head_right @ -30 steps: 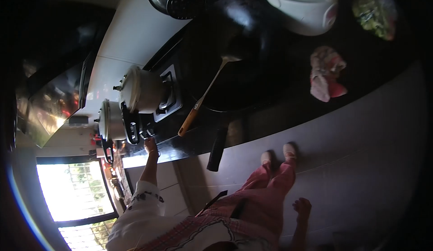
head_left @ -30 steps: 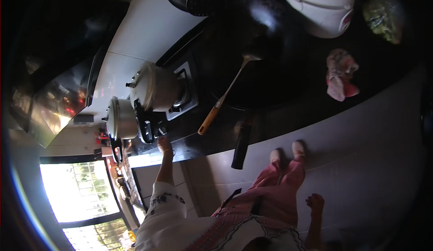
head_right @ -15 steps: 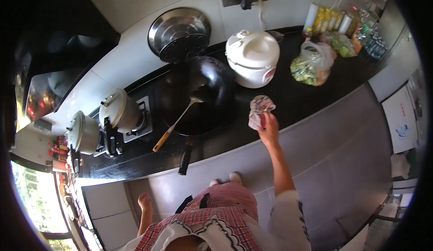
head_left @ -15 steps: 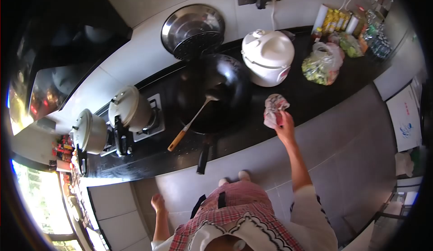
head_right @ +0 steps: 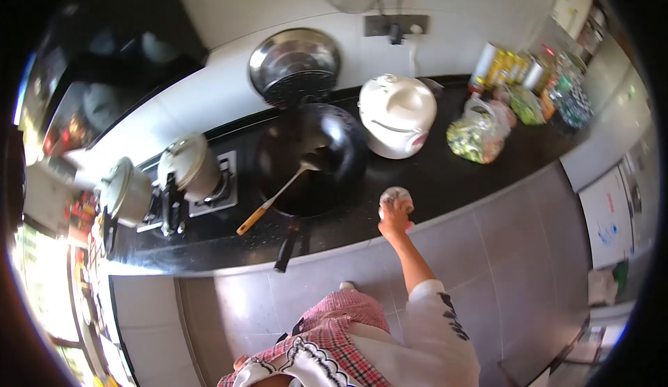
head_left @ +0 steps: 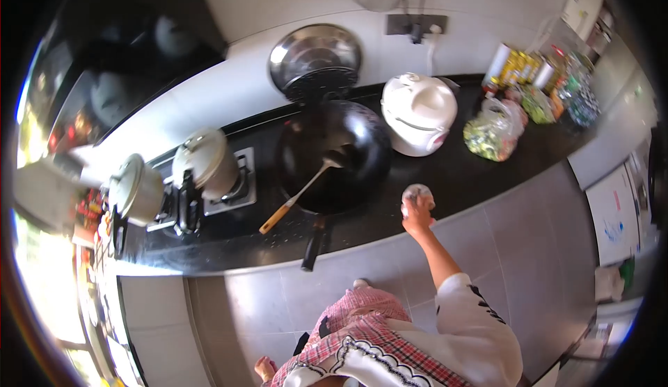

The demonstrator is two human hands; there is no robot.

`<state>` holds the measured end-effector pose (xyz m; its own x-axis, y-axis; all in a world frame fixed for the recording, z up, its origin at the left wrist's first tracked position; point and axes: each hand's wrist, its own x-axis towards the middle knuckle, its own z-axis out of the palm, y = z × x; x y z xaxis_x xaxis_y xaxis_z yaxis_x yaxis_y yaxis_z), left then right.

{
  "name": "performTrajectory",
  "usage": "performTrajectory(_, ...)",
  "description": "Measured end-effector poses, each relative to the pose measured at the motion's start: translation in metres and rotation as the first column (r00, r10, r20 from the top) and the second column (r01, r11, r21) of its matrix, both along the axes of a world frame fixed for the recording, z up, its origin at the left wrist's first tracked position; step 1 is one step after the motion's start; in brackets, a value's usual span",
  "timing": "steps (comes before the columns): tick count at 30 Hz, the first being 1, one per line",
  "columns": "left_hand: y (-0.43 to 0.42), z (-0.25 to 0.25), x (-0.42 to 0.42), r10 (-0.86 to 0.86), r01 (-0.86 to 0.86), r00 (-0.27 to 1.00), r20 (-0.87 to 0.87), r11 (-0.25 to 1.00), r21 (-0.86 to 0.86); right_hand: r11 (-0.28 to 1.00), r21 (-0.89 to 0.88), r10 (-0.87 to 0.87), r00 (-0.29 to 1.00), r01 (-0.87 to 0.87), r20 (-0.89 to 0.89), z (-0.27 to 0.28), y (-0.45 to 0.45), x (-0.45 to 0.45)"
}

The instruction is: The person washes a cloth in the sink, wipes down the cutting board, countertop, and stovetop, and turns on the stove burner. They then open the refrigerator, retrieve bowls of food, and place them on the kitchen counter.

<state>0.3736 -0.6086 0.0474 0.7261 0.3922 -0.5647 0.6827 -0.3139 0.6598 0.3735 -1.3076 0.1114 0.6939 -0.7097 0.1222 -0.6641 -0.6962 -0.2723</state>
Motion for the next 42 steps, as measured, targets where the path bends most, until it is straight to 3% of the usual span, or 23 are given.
performTrajectory(2,-0.040,0.047,0.001,0.172,-0.171,0.985,-0.004,0.976,-0.136,0.998,0.067,0.011,1.000,-0.009,-0.025,-0.002,0.027,-0.007)
performTrajectory(4,-0.034,0.045,-0.004,0.181,-0.177,0.983,-0.006,0.957,-0.231,0.993,0.085,0.086,0.996,-0.087,0.016,-0.006,0.059,-0.015)
performTrajectory(6,-0.027,0.049,-0.011,0.219,-0.207,0.976,0.008,0.936,-0.286,0.990,-0.012,0.140,0.989,-0.140,0.037,-0.016,0.098,-0.020)
performTrajectory(8,-0.021,0.070,-0.022,0.184,-0.171,0.982,0.028,0.952,-0.253,0.924,0.288,0.184,0.952,-0.252,0.243,-0.025,0.137,-0.022)
performTrajectory(10,0.000,0.076,-0.037,0.162,-0.143,0.986,0.047,0.949,-0.280,0.714,0.643,0.133,0.955,-0.277,0.264,-0.024,0.192,-0.023)
performTrajectory(12,0.021,0.096,-0.052,0.150,-0.141,0.989,0.016,0.958,-0.248,0.339,0.910,0.021,0.968,-0.241,0.249,0.012,0.269,-0.017)
performTrajectory(15,0.060,0.107,-0.074,0.168,-0.153,0.986,0.025,0.942,-0.298,0.008,0.930,0.130,0.923,-0.366,0.362,0.023,0.374,-0.003)
performTrajectory(18,0.090,0.115,-0.093,0.177,-0.136,0.982,0.059,0.899,-0.416,-0.107,0.880,0.396,0.792,-0.463,0.465,0.058,0.474,0.007)
performTrajectory(19,0.099,0.122,-0.096,0.176,-0.136,0.984,0.042,0.872,-0.470,-0.100,0.852,0.537,0.693,-0.514,0.481,0.066,0.501,0.011)
performTrajectory(20,0.105,0.126,-0.100,0.200,-0.154,0.979,0.048,0.867,-0.473,-0.110,0.849,0.555,0.676,-0.517,0.484,0.082,0.527,0.015)
performTrajectory(22,0.119,0.131,-0.104,0.216,-0.104,0.971,0.100,0.764,-0.636,-0.180,0.770,0.769,0.401,-0.612,0.498,0.112,0.577,0.020)
performTrajectory(23,0.127,0.135,-0.106,0.190,-0.064,0.974,0.121,0.747,-0.661,-0.184,0.768,0.775,0.391,-0.613,0.497,0.115,0.600,0.022)
performTrajectory(25,0.135,0.152,-0.110,0.258,-0.066,0.952,0.164,0.695,-0.716,-0.274,0.756,0.858,0.204,-0.594,0.471,0.121,0.638,0.027)
performTrajectory(26,0.141,0.159,-0.112,0.317,-0.057,0.928,0.198,0.645,-0.762,-0.279,0.754,0.864,0.188,-0.594,0.467,0.127,0.656,0.029)
performTrajectory(28,0.155,0.161,-0.117,0.329,-0.037,0.917,0.227,0.634,-0.772,-0.440,0.823,0.851,0.126,-0.359,0.510,0.142,0.690,0.032)
performTrajectory(30,0.165,0.164,-0.118,0.438,-0.113,0.868,0.233,0.632,-0.767,-0.500,0.807,0.834,0.076,-0.314,0.546,0.138,0.723,0.038)
performTrajectory(33,0.191,0.169,-0.111,0.489,-0.137,0.845,0.219,0.593,-0.794,-0.538,0.843,0.833,0.142,-0.023,0.535,0.130,0.766,0.050)
performTrajectory(37,0.237,0.151,-0.086,0.592,-0.171,0.775,0.223,0.535,-0.828,-0.557,0.830,0.830,0.031,0.033,0.556,0.138,0.819,0.082)
performTrajectory(39,0.258,0.162,-0.061,0.653,-0.238,0.721,0.231,0.548,-0.802,-0.574,0.792,0.819,0.122,0.209,0.561,0.127,0.844,0.106)
performTrajectory(42,0.297,0.156,-0.014,0.754,-0.354,0.619,0.219,0.517,-0.779,-0.577,0.801,0.817,0.101,0.162,0.568,0.127,0.883,0.151)
